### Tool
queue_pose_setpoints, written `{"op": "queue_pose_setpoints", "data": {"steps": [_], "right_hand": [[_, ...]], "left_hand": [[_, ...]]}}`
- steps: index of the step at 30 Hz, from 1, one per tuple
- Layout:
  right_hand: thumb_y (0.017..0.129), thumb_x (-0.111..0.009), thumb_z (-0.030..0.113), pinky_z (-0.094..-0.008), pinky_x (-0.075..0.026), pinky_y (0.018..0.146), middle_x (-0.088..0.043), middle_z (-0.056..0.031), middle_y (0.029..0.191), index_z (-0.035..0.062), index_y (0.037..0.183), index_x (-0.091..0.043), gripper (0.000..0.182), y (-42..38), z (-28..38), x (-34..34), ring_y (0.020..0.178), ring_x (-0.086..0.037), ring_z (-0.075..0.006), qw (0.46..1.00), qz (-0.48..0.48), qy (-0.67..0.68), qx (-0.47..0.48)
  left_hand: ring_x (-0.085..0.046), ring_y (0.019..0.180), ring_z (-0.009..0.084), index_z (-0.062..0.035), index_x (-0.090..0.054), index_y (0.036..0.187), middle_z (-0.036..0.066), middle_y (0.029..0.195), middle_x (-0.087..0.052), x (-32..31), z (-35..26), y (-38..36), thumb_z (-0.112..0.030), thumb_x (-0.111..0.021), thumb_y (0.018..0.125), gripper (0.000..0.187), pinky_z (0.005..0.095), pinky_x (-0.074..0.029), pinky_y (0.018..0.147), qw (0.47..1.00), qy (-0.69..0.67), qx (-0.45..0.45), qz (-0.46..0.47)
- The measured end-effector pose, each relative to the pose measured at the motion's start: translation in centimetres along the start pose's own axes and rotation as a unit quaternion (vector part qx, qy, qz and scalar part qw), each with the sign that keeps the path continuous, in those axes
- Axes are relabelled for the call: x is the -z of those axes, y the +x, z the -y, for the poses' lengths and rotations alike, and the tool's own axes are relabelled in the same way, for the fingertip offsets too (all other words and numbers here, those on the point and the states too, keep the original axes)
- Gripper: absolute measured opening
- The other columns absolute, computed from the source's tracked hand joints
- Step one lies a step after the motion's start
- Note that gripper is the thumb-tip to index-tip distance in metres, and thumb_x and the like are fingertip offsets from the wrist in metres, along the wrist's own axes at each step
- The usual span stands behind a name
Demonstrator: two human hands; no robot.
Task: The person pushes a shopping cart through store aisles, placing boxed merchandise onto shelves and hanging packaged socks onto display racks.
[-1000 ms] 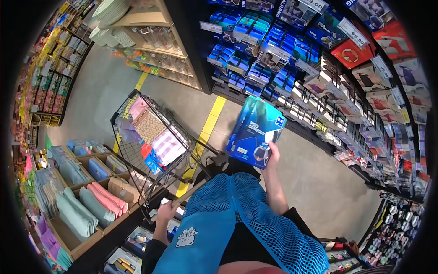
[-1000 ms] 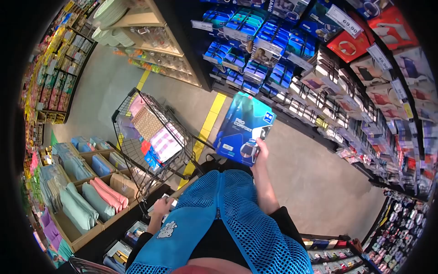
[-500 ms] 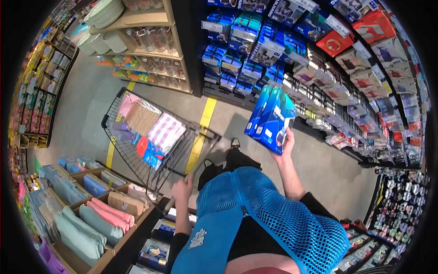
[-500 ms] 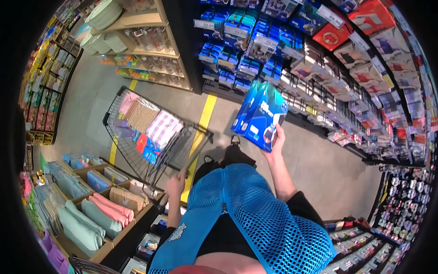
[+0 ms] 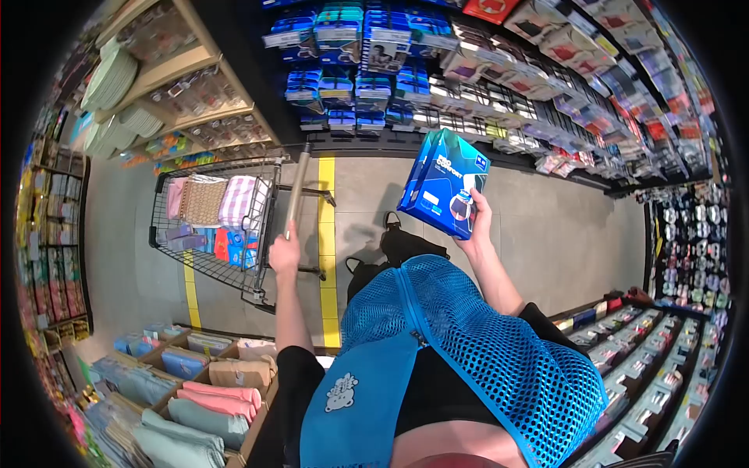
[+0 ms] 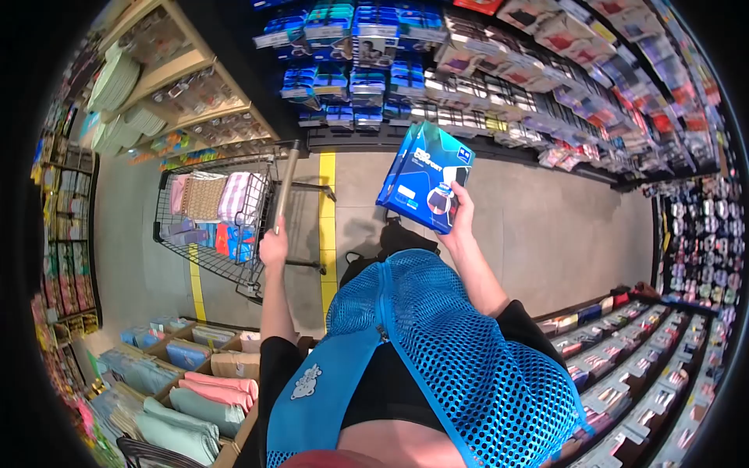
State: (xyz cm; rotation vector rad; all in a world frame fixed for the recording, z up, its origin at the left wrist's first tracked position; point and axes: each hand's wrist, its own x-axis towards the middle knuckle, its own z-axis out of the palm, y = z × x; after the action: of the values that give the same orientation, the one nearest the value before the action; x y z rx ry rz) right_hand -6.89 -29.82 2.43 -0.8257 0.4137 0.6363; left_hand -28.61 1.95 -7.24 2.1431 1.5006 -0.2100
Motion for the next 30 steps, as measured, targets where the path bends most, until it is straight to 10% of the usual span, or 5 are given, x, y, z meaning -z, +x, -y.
{"op": "queue_pose_setpoints", "data": {"steps": [11, 15, 17, 19, 30], "right_hand": [[0.086, -0.053, 0.033, -0.0357, -0.051, 0.081, -0.064, -0.0086, 0.101, 0.0057, 0.109, -0.055, 0.036, 1.0, 4.6, 3.4, 0.09, -0.062, -0.0211, 0.997, 0.016, 0.052, 0.059], [0.087, -0.052, 0.033, -0.036, -0.051, 0.081, -0.064, -0.0088, 0.101, 0.0053, 0.11, -0.054, 0.036, 3.0, 7.3, 6.5, 0.09, -0.063, -0.0212, 0.996, 0.018, 0.062, 0.061], [0.086, -0.055, 0.03, -0.0302, -0.052, 0.062, -0.063, -0.0039, 0.087, 0.0084, 0.102, -0.054, 0.027, 3.3, 9.0, 7.0, 0.074, -0.063, -0.0157, 0.994, -0.022, 0.067, 0.078], [0.088, -0.05, 0.029, -0.0335, -0.052, 0.078, -0.064, -0.0099, 0.103, 0.0045, 0.111, -0.053, 0.034, 4.9, 10.3, 9.9, 0.089, -0.063, -0.0213, 0.994, -0.02, 0.069, 0.079], [0.086, -0.056, 0.03, -0.0334, -0.054, 0.065, -0.064, -0.0062, 0.087, 0.0067, 0.104, -0.055, 0.03, 7.2, 16.5, 12.6, 0.076, -0.063, -0.0173, 0.997, -0.051, 0.039, 0.047]], "left_hand": [[-0.061, 0.091, 0.0404, 0.0023, -0.059, 0.099, 0.024, 0.096, -0.063, -1.2, 0.1, 1.0, -0.063, -0.029, 0.088, 0.073, 0.0495, -0.047, 0.079, 0.991, 0.065, 0.032, -0.11], [-0.048, 0.113, 0.038, -0.0001, -0.051, 0.115, 0.024, 0.126, -0.047, -1.8, -0.4, 0.5, -0.064, -0.029, 0.088, 0.073, 0.0504, -0.04, 0.091, 0.984, 0.085, 0.068, -0.141], [-0.036, 0.124, 0.0387, -0.0027, -0.04, 0.13, 0.022, 0.141, -0.029, -3.1, -0.9, 0.0, -0.055, -0.037, 0.09, 0.066, 0.0534, -0.03, 0.1, 0.986, 0.062, 0.093, -0.127], [-0.025, 0.132, 0.0393, -0.0055, -0.025, 0.141, 0.021, 0.147, -0.018, -5.8, -0.7, -0.2, -0.041, -0.048, 0.088, 0.067, 0.0551, -0.021, 0.106, 0.957, 0.155, 0.075, -0.232], [-0.013, 0.138, 0.0345, -0.0102, 0.0, 0.146, 0.018, 0.15, -0.009, -4.2, -1.5, -2.5, -0.048, -0.065, 0.073, 0.105, 0.0486, -0.016, 0.11, 0.975, 0.17, 0.127, -0.06]]}}
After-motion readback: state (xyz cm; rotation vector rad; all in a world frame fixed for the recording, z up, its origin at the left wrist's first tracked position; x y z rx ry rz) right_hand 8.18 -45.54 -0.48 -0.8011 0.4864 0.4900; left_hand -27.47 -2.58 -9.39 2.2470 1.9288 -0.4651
